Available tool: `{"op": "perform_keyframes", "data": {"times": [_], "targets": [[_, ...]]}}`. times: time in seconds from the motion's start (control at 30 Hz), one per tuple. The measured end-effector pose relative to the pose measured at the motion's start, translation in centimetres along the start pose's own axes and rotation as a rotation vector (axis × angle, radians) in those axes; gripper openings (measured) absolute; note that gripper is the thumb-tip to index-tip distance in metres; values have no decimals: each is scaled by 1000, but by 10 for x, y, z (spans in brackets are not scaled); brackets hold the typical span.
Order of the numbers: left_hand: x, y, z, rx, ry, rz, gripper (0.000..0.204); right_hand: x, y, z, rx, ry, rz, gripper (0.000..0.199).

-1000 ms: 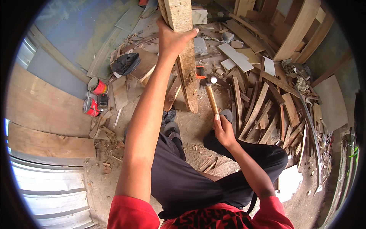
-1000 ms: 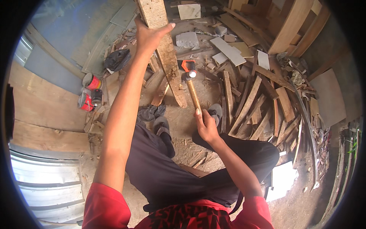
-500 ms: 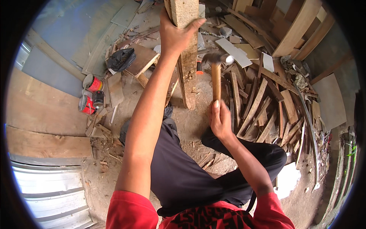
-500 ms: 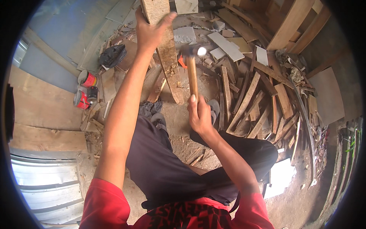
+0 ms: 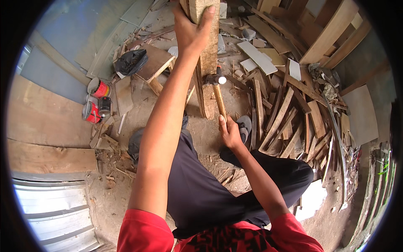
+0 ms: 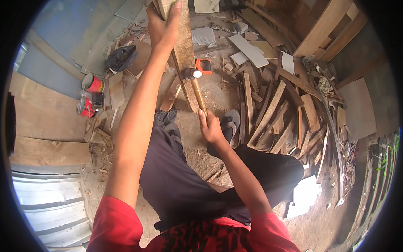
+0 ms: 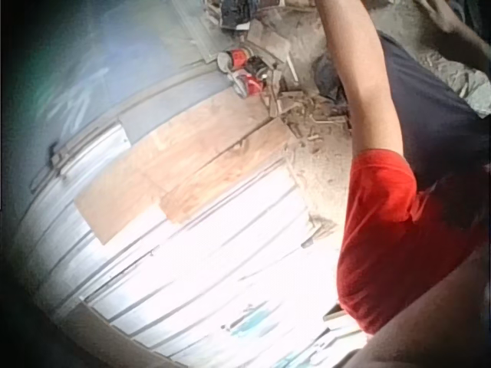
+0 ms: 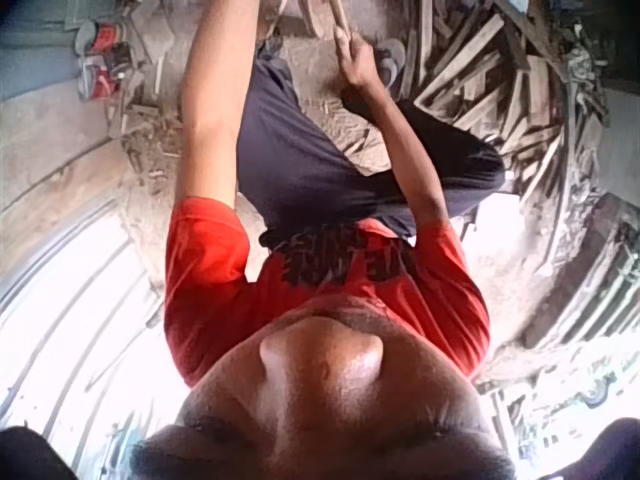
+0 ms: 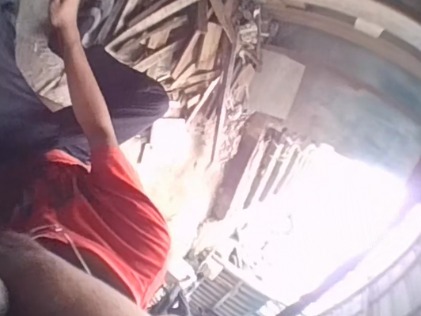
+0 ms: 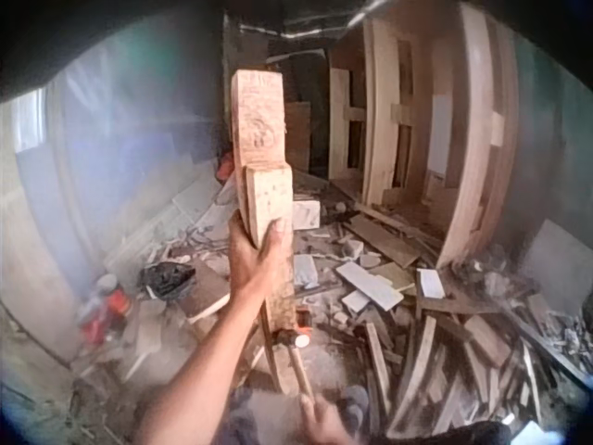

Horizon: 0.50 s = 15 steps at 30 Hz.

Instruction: The person holds a wooden plank and uses a hammer to drive nails into it. The person repeatedly positions nails and strikes them with the hammer while sitting on the floor.

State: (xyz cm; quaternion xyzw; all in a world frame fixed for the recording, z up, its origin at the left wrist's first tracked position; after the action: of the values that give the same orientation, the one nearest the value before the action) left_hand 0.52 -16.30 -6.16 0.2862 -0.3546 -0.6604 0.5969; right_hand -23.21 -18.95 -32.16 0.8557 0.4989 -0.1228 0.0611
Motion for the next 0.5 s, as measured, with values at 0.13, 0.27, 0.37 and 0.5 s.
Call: {"op": "perform_keyframes", "data": {"times": [0.13,0.27,0.37,0.5], "targets": [[26,-14,24,-88,-252,-42,70,13,16,64,-26,64,57,42],[29,-18,24,-3,-196,-27,67,32,14,50,13,66,96,44],[13,-13,19,-22,-92,-22,68,31,-18,4,24,191,127,52],[13,-7,14,-21,-152,-33,72,25,-27,-31,111,413,5,52]]}}
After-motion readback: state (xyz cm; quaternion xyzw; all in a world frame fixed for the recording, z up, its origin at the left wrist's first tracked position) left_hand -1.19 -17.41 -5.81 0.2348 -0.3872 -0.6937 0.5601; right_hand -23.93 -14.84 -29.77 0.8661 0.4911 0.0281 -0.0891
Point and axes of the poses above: each hand's wrist, its own y-axis towards the middle knuckle, its own x-axis out of the palm, z = x × y, the point moved 2 cm from there along y, towards the middle knuckle, and after that the axes turned 1 degree about x, right-handed, at the moved point
